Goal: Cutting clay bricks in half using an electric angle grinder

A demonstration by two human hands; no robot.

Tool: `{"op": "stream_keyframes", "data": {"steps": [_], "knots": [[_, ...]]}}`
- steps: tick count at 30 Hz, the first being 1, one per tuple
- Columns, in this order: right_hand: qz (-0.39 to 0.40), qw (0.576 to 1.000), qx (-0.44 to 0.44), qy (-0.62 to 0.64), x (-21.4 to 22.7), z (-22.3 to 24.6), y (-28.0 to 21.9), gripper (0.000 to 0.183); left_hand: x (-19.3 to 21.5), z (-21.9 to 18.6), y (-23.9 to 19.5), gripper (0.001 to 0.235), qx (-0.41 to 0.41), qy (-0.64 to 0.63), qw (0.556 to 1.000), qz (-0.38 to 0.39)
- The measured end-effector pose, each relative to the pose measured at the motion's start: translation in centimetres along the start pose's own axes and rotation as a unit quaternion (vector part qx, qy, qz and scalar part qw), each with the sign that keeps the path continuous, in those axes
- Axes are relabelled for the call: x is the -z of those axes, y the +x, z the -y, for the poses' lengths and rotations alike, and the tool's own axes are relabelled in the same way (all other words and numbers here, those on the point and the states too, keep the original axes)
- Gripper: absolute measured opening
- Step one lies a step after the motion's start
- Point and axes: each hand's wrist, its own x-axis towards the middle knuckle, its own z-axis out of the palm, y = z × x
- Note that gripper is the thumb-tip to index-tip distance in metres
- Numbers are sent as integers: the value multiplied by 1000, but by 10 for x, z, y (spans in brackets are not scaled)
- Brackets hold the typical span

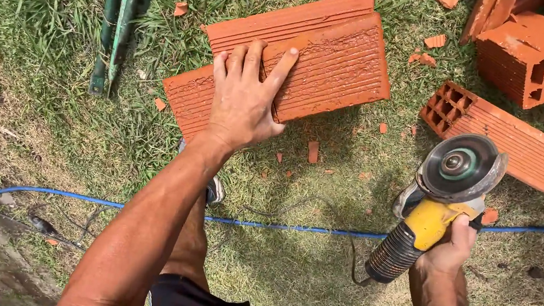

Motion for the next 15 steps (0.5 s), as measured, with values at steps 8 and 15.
{"op": "stream_keyframes", "data": {"steps": [8, 15], "knots": [[-29, 997, -36, 64, -48, 32, -39, 19, 16, 39, 32, 136, -14, -28, 999, 36], [16, 998, -15, 54, -58, 34, -52, 22, 58, 72, 72, 137, -54, -149, 983, 94]]}}
